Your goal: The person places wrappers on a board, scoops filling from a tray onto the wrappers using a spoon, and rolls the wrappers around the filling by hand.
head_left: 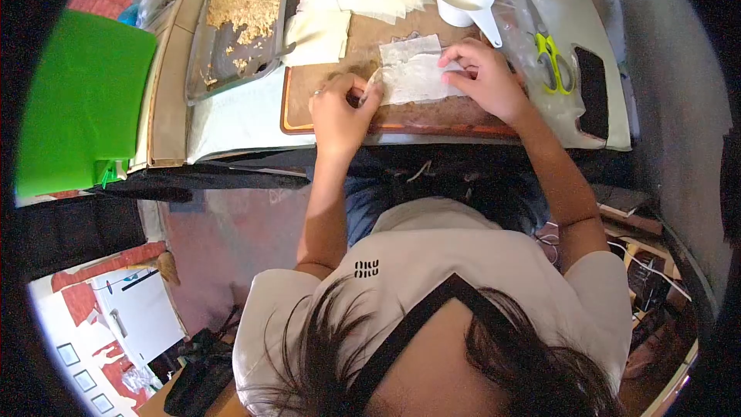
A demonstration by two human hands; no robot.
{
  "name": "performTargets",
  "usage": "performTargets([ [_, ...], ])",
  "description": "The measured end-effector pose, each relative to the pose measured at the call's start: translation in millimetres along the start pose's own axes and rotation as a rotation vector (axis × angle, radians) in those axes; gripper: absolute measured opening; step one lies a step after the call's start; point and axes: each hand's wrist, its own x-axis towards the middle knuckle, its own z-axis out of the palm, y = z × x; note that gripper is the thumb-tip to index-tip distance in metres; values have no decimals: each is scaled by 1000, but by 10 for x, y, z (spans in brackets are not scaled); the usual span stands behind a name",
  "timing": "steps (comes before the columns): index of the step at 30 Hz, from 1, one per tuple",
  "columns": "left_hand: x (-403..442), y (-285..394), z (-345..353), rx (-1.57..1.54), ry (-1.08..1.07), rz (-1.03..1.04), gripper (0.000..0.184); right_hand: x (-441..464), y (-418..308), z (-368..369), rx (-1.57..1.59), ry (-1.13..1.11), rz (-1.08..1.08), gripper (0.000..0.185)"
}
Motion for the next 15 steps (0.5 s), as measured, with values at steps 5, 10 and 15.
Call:
performTargets([
  [5,-20,-42,20,-8,15,81,19,-27,16,12,-122,47,-83,12],
  [10,-40,-37,21,13,14,69,17,-106,-54,-11,-202,16,-73,14],
  [15,-91,-18,31,147,29,100,29,-151,-160,74,-309,112,-230,16],
])
